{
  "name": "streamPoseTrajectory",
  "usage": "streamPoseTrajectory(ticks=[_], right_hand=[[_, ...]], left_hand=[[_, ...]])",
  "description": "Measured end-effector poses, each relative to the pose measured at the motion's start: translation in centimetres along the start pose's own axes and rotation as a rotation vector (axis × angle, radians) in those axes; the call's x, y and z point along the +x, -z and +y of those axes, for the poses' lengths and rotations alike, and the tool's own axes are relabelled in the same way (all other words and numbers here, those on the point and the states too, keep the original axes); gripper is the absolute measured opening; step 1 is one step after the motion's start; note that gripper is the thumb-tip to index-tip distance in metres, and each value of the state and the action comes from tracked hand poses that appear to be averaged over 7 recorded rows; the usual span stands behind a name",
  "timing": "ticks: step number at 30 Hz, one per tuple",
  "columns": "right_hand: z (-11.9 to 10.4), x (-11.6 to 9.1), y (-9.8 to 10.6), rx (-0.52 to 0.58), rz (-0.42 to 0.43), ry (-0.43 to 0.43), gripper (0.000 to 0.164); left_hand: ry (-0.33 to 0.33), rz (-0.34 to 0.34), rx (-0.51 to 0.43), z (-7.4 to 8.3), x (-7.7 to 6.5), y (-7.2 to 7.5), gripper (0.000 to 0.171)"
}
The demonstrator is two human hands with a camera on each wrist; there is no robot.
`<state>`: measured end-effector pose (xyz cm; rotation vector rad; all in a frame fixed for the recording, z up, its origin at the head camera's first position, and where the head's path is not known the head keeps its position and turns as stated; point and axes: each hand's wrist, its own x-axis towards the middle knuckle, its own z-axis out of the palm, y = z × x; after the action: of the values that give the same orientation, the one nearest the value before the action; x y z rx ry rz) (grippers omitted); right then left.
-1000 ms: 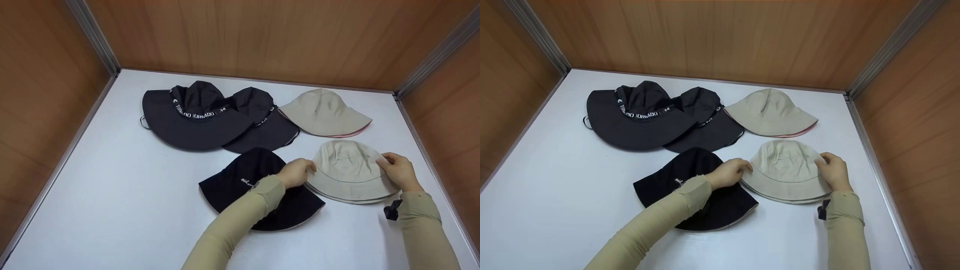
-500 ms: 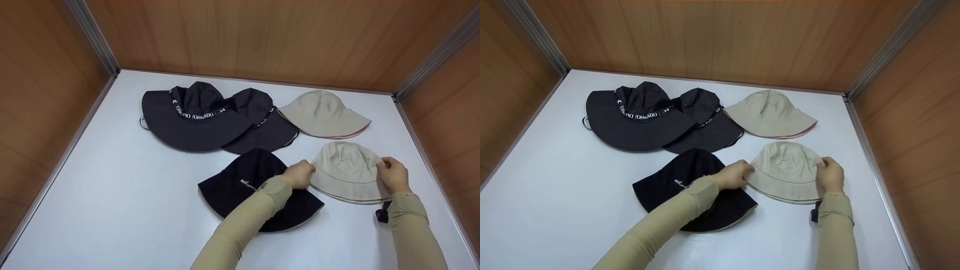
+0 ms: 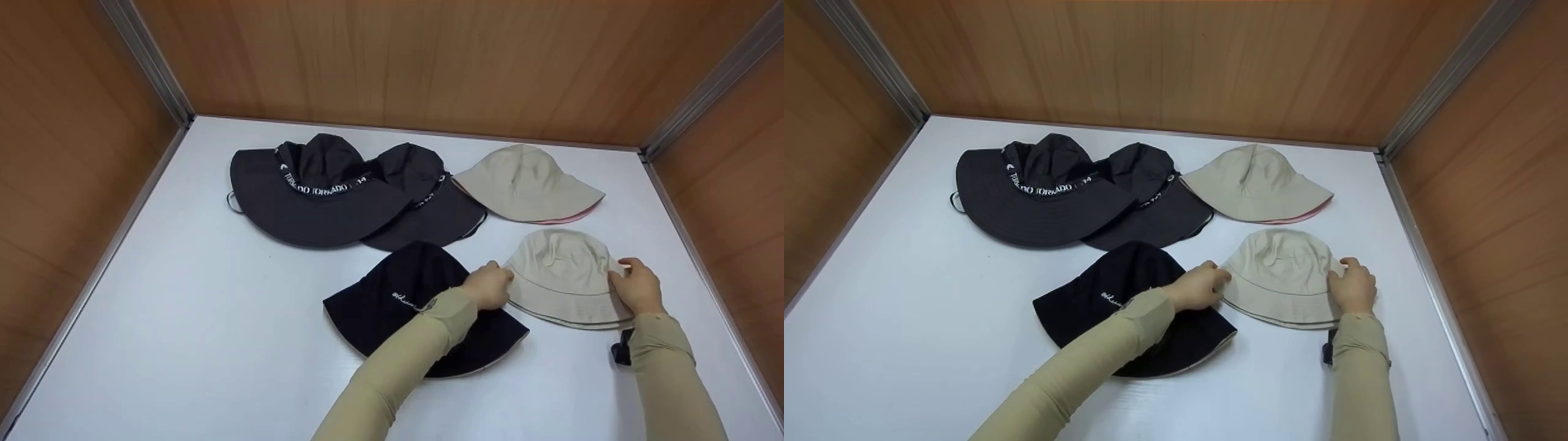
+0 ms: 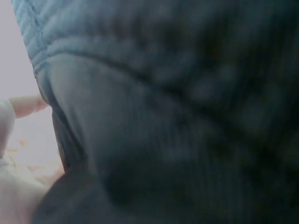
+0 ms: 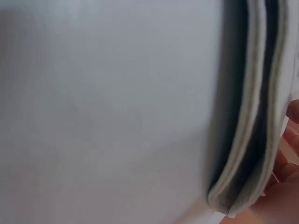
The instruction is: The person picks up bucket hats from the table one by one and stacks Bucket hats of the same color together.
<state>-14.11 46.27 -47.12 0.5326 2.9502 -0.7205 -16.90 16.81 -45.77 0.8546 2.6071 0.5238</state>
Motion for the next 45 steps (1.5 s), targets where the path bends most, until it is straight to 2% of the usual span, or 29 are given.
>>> streamPoseTrajectory(ticks=[4, 9, 12, 15, 20, 23, 30, 35, 41, 43, 45], right_hand=[[-0.2, 0.1, -0.4, -0.009, 0.047, 0.002, 0.047], [-0.4, -0.2, -0.6, 0.042, 0.181, 0.015, 0.043], [-0.5, -0.5, -0.6, 0.078, 0.252, 0.01, 0.042], [-0.6, -0.7, -0.7, 0.104, 0.266, -0.014, 0.04], [-1.2, -1.7, -1.0, 0.142, 0.194, -0.042, 0.037], [-2.0, -2.7, -1.2, 0.189, 0.111, -0.033, 0.037], [-4.2, -5.0, -1.4, 0.28, -0.111, 0.068, 0.041], [-5.8, -6.1, -2.2, 0.35, -0.226, 0.122, 0.039], [-6.5, -7.0, -3.1, 0.342, -0.282, 0.136, 0.039], [-6.5, -7.1, -3.3, 0.346, -0.287, 0.139, 0.039], [-6.5, -7.2, -3.3, 0.358, -0.287, 0.14, 0.04]], left_hand=[[-0.001, 0.002, -0.002, 0.1, -0.3, 0.2, 0.028], [-0.015, 0.021, -0.017, 0.3, -0.8, 0.5, 0.022], [-0.027, 0.041, -0.064, 0.4, -1.2, 0.9, 0.029], [-0.04, 0.06, -0.116, 0.5, -1.6, 1.5, 0.035], [-0.048, 0.094, -0.162, 0.5, -2.9, 2.4, 0.033], [-0.061, 0.118, -0.213, 0.1, -3.8, 2.8, 0.03], [-0.053, 0.154, -0.47, -2.1, -6.5, 3.9, 0.027], [-0.043, 0.203, -0.663, -4.7, -8.8, 4.1, 0.024], [-0.025, 0.29, -0.872, -8.6, -11.5, 4.6, 0.025], [-0.004, 0.327, -0.977, -10.2, -12.4, 4.8, 0.026], [0.022, 0.353, -1.123, -11.8, -13.2, 4.9, 0.027]])
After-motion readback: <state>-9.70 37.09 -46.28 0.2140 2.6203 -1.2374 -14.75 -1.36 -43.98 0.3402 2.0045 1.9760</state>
